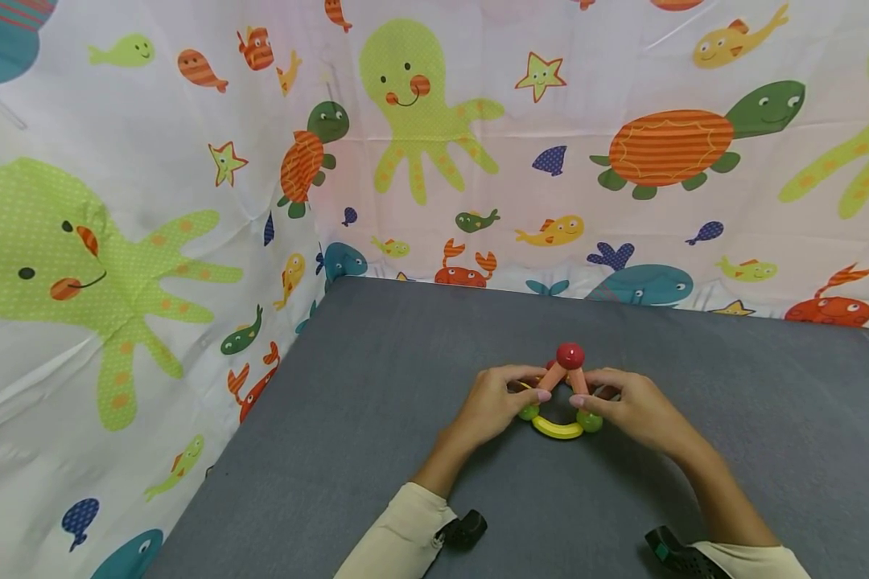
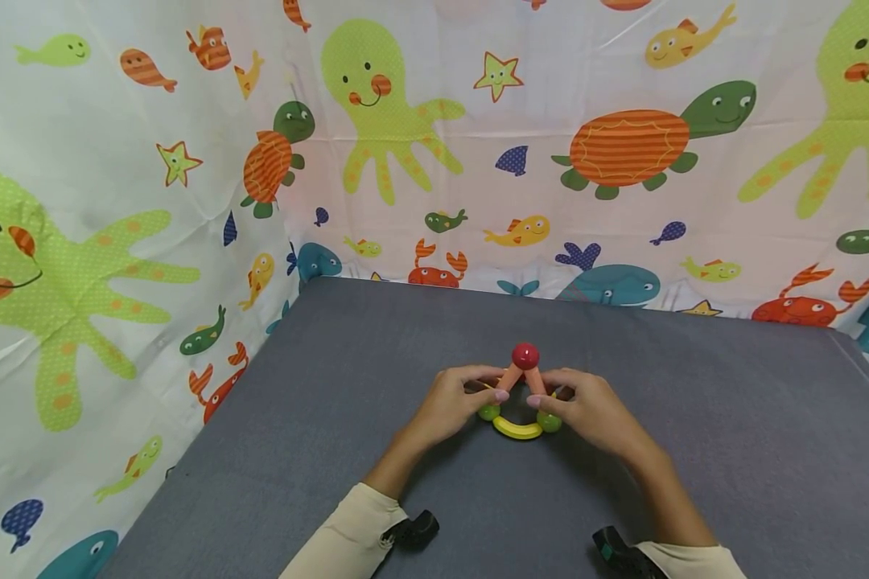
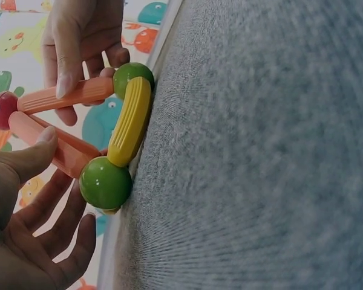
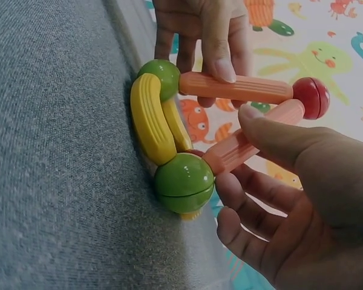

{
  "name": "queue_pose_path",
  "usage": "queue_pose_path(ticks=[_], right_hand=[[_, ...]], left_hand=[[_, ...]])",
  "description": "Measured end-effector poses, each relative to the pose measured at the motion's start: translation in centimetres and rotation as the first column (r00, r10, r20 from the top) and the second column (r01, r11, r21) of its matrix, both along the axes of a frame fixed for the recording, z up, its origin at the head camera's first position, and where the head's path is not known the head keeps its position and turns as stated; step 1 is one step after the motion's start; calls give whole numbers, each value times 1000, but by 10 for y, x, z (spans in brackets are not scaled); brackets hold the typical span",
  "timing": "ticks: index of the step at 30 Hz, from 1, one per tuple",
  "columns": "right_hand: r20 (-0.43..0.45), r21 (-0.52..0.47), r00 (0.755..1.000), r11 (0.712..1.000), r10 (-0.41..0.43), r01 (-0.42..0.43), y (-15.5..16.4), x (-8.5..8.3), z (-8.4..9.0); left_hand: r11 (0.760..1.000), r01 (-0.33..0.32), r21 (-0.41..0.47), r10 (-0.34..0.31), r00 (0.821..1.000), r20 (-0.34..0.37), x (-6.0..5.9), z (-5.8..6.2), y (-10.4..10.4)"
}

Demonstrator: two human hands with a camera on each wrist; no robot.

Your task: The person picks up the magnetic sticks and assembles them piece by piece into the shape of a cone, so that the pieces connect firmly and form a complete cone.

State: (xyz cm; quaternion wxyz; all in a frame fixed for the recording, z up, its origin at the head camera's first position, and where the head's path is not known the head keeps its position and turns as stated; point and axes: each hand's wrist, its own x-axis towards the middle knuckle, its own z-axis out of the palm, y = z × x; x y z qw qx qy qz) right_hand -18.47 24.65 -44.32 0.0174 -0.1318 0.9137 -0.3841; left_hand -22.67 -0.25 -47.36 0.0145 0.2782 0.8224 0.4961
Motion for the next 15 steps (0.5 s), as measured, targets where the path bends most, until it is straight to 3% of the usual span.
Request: queue_pose_path(ticks=[7,15], right_hand=[[8,-17,1000,1000,21,-20,3,1,2],[81,-63,997,998,8,-3,16,4,6]], left_hand=[[1000,8,14,-8,1000,1,0,1,2],[999,18,39,-19,1000,18,0,-1,-3]])
